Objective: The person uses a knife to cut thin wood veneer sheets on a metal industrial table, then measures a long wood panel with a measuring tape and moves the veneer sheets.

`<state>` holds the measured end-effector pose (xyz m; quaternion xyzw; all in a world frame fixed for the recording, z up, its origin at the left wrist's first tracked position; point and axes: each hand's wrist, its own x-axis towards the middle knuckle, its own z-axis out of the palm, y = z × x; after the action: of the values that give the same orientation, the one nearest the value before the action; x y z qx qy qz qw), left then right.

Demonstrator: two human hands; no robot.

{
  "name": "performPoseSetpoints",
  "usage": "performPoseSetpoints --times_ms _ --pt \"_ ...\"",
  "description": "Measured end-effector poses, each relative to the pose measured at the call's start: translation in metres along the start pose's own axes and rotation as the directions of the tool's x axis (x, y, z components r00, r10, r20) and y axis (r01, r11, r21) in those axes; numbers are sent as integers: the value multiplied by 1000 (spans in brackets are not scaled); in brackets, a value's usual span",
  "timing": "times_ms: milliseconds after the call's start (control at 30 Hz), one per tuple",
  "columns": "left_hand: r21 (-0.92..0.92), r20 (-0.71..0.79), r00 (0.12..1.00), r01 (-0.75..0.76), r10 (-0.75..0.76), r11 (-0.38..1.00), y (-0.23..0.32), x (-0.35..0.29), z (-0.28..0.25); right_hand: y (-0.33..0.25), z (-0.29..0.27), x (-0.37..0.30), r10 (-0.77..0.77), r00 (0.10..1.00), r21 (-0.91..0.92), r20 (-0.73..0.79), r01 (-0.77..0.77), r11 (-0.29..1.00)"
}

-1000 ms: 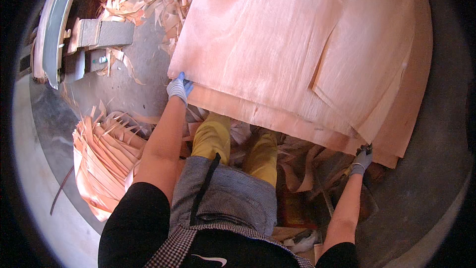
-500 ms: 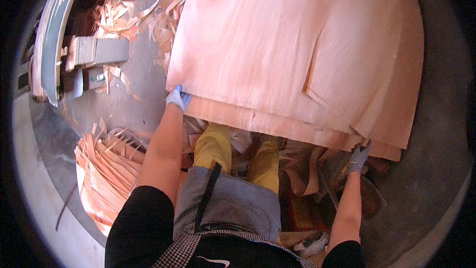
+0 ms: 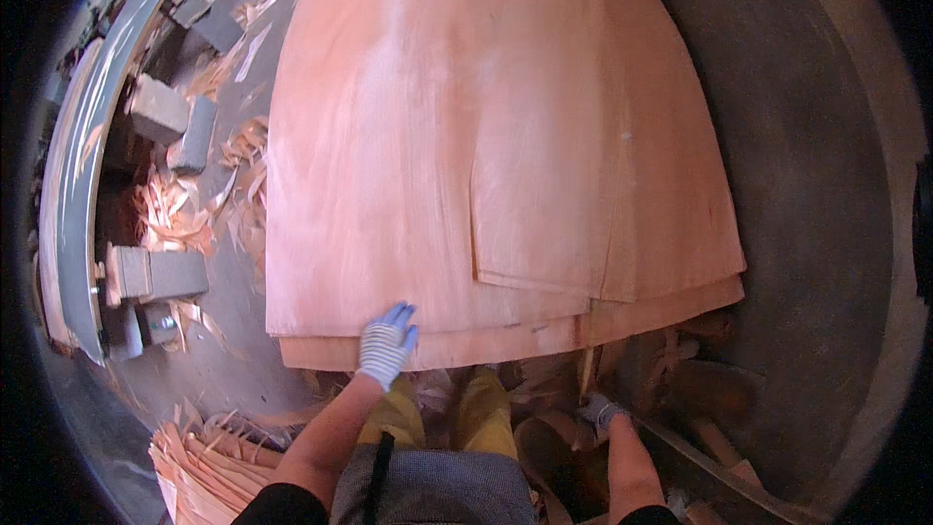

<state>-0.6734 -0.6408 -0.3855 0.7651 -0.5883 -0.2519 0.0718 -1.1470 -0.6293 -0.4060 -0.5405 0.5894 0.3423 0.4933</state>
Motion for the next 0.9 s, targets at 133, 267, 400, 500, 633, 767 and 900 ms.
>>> performPoseSetpoints --times_ms 133,267,400,500,633,767,900 --pt "274 65 969 -248 239 929 31 31 31 -25 -26 54 -105 885 278 -453 252 927" --pt "383 239 965 -192 104 904 27 34 57 -60 -68 32 215 648 602 -730 462 652" --pt "404 333 942 -176 34 898 21 43 66 -14 -106 15 356 549 629 -756 459 627" --pt "429 399 917 -175 -12 886 14 49 75 41 -126 7 394 465 561 -793 305 769" --pt "441 464 885 -190 -42 878 28 58 67 144 -123 17 461 214 490 -861 106 865" --pt "434 512 853 -155 -101 887 37 65 60 203 -143 6 710 295 685 -640 -199 700" --pt "460 544 832 -182 -114 869 24 68 68 223 -141 25 493 541 358 -681 -342 869"
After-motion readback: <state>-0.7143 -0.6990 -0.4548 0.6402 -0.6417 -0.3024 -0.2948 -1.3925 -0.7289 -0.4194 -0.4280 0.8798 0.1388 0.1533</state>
